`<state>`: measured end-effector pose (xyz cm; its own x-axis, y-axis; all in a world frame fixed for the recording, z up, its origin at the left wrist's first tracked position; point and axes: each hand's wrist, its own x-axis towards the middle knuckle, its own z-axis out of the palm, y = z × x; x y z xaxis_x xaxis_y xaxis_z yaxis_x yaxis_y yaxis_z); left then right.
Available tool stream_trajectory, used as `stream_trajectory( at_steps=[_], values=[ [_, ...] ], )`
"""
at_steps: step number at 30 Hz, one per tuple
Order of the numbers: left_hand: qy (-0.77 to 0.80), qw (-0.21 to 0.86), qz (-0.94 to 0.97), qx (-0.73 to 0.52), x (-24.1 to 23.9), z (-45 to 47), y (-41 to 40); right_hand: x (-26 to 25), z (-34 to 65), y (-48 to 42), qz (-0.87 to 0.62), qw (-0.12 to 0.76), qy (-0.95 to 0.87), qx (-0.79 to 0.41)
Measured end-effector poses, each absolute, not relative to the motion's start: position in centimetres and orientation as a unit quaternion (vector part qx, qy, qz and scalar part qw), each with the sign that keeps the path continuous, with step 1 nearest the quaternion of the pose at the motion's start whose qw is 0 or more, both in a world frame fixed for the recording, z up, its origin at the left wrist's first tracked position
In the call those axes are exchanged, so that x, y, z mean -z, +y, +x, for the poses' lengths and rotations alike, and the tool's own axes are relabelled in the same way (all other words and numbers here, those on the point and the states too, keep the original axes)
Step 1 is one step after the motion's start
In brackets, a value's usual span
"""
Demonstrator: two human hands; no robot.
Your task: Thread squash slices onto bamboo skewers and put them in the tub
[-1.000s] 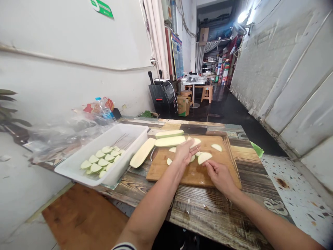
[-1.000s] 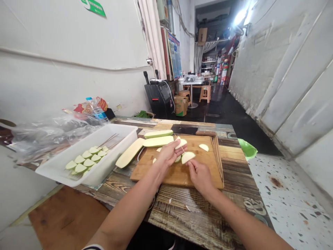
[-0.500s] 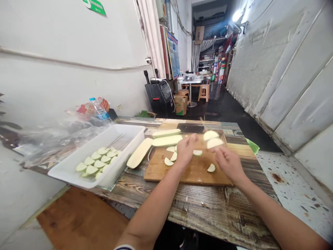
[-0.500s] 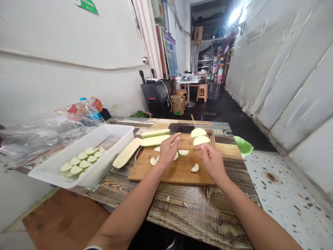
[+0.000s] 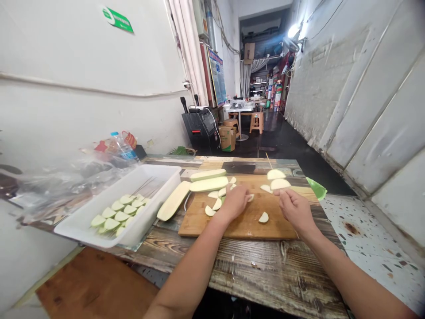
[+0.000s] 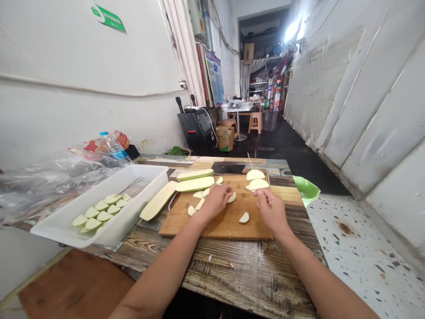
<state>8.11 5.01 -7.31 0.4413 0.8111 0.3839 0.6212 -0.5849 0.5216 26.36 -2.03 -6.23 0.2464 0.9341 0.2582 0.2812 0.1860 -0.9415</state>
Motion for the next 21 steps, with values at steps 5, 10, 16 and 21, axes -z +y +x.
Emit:
stream_trajectory(
  at_steps=[5,10,16,21],
  values=[
    [0.394,0.121,0.862,-0.294,7.8,8.3,5.2,6.1,25.9,-2.4,-0.553,0.537,-0.554,-0.314],
    [0.43,0.011,0.888,-0.162,7.8,9.5,4.5,6.2,25.9,-2.4,-0.555,0.535,-0.559,-0.305],
    [0.459,0.035,0.873,-0.159,6.8,9.7,4.4,6.6,25.9,-2.2,-0.561,0.519,-0.572,-0.298],
    [0.499,0.139,0.777,-0.358,6.8,8.8,5.0,6.5,25.5,-2.4,-0.561,0.514,-0.579,-0.295]
  ],
)
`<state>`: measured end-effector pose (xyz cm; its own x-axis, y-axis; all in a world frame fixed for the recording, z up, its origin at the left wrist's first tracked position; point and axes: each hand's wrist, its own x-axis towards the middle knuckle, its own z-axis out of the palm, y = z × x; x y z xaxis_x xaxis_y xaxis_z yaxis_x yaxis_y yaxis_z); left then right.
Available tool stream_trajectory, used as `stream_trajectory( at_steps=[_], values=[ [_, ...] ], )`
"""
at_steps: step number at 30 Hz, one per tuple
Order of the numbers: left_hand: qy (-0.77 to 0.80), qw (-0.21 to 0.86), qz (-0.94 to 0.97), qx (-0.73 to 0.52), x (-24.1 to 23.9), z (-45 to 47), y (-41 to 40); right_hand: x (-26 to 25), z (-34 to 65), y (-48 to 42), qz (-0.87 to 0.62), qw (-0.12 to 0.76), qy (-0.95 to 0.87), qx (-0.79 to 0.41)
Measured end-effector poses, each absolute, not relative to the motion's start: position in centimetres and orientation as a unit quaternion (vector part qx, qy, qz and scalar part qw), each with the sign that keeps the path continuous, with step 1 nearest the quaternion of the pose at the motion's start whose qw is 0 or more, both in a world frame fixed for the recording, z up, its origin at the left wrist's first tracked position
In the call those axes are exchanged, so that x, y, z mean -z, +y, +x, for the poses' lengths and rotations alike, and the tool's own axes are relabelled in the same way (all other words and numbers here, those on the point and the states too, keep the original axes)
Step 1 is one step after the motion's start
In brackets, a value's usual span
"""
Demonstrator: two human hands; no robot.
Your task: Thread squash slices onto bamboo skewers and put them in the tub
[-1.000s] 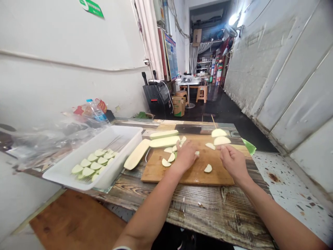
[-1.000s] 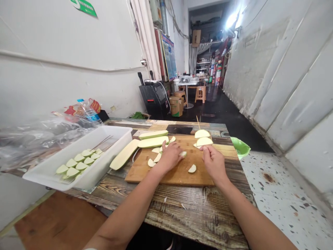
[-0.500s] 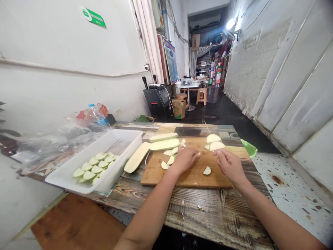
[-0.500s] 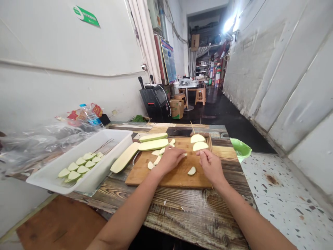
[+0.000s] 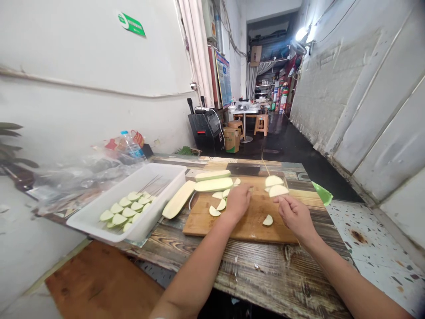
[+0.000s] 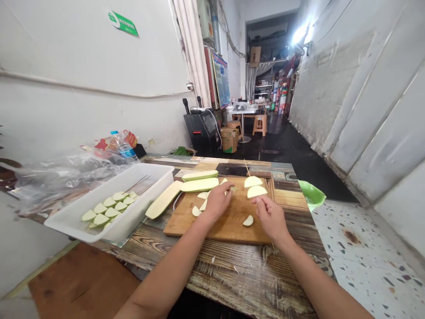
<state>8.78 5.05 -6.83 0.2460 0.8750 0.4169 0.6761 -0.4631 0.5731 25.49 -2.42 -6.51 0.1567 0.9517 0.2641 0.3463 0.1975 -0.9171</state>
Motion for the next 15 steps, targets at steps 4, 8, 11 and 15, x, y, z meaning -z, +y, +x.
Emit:
stream_trajectory(
  at_steps=[4,8,11,15],
  values=[
    [0.506,0.339,0.626,-0.486,7.0,8.5,5.7,6.5,24.7,-2.9,-0.543,0.5,-0.595,-0.317],
    [0.452,0.567,0.416,-0.549,6.2,8.6,5.9,6.7,24.0,-3.5,-0.536,0.464,-0.626,-0.326],
    [0.398,0.634,0.309,-0.587,5.2,8.0,6.0,6.8,23.5,-4.0,-0.522,0.435,-0.655,-0.33],
    [0.366,0.674,0.249,-0.591,4.7,6.6,6.5,6.8,22.7,-4.7,-0.505,0.403,-0.691,-0.324]
  ],
)
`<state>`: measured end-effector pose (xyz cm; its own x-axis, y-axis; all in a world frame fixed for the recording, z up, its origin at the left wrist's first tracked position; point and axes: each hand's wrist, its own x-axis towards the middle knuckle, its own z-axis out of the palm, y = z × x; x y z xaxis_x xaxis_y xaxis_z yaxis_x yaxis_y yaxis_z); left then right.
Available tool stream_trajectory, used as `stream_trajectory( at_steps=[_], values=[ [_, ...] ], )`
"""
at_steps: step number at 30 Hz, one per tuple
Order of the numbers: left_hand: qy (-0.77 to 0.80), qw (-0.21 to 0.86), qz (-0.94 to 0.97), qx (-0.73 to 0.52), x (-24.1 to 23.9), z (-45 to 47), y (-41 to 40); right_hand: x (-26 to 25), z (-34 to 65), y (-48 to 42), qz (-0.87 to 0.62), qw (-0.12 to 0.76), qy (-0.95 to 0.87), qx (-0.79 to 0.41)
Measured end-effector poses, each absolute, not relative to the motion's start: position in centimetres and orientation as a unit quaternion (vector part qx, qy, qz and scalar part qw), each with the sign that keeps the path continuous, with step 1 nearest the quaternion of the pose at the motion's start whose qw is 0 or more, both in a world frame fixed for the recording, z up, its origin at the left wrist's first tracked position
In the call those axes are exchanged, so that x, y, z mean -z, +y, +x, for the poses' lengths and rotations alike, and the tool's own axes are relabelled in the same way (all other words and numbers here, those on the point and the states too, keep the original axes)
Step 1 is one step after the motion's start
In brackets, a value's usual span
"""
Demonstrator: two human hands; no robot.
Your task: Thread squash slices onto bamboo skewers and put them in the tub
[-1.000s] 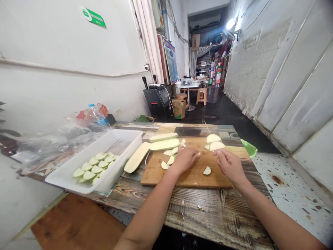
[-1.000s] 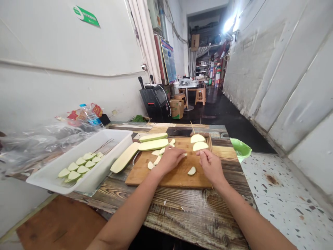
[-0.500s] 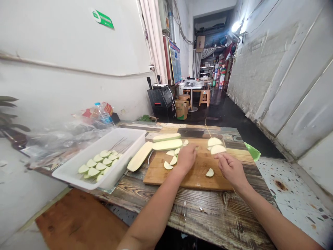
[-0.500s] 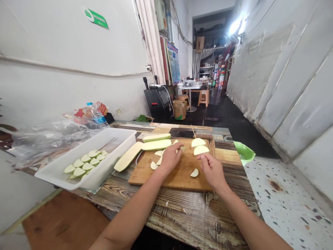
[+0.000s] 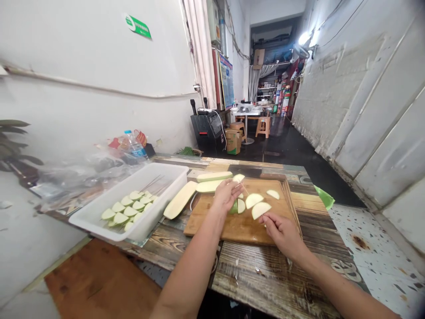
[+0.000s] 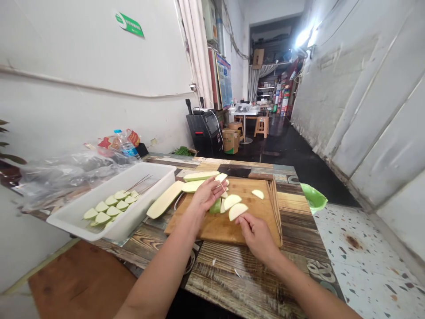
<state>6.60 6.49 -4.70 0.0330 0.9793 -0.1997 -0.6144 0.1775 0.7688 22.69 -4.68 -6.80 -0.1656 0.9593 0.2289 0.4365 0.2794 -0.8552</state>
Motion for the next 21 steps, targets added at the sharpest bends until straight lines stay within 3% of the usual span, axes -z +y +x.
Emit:
stream_trajectory(
  at_steps=[21],
  values=[
    [0.353,0.695,0.194,-0.595,4.95,5.55,7.34,6.65,22.0,-5.41,-0.514,0.407,-0.683,-0.322]
  ],
)
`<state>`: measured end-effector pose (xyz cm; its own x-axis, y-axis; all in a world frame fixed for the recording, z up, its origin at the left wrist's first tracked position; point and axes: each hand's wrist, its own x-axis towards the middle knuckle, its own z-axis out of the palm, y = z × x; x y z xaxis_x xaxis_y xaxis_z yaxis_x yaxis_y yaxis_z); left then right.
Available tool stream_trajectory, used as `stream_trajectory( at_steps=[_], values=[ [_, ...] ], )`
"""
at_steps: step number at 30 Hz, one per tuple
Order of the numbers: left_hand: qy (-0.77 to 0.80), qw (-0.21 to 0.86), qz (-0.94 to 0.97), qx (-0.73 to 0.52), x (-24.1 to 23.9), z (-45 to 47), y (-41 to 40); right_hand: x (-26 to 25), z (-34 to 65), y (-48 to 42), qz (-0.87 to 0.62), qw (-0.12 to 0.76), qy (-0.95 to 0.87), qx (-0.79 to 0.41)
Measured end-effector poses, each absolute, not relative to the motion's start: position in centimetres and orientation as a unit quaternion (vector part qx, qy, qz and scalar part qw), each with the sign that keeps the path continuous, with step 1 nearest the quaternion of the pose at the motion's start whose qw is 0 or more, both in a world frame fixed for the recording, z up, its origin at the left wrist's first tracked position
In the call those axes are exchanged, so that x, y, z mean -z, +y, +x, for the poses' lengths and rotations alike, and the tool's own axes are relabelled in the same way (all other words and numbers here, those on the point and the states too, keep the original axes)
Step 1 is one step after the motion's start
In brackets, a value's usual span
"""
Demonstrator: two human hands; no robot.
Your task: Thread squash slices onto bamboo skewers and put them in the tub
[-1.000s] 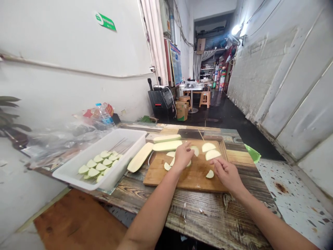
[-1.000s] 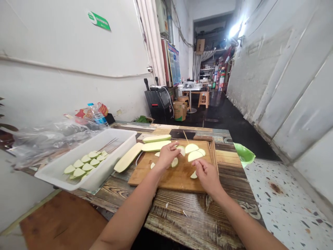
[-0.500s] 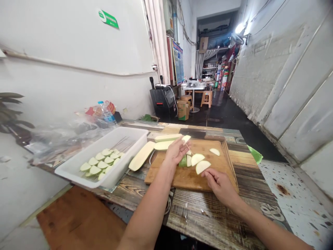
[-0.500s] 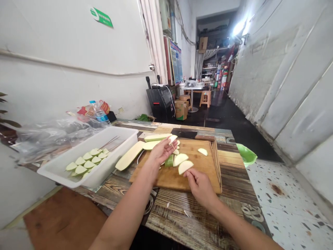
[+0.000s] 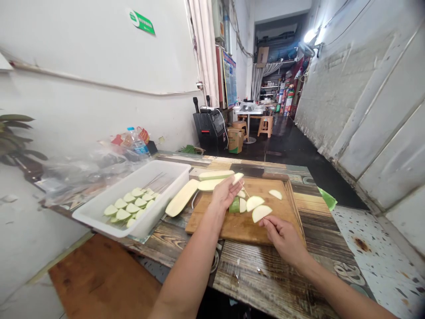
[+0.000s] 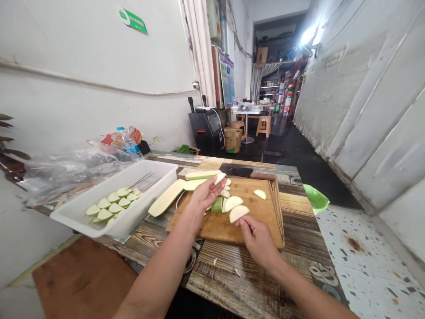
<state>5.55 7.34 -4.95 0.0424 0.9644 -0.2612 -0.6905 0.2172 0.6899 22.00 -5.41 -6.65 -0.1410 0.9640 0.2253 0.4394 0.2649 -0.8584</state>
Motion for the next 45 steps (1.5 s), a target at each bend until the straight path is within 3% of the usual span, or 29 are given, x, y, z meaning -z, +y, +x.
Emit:
stream_trajectory(
  at_steps=[33,36,45],
  values=[
    [0.354,0.678,0.279,-0.58,5.05,5.61,6.9,6.45,21.88,-5.47,-0.518,0.415,-0.67,-0.332],
    [0.349,0.685,0.284,-0.573,5.15,5.74,6.88,6.72,21.83,-5.33,-0.511,0.419,-0.645,-0.383],
    [0.344,0.69,0.281,-0.572,5.23,5.76,6.78,6.74,21.88,-4.98,-0.408,0.431,-0.413,-0.69]
  ],
)
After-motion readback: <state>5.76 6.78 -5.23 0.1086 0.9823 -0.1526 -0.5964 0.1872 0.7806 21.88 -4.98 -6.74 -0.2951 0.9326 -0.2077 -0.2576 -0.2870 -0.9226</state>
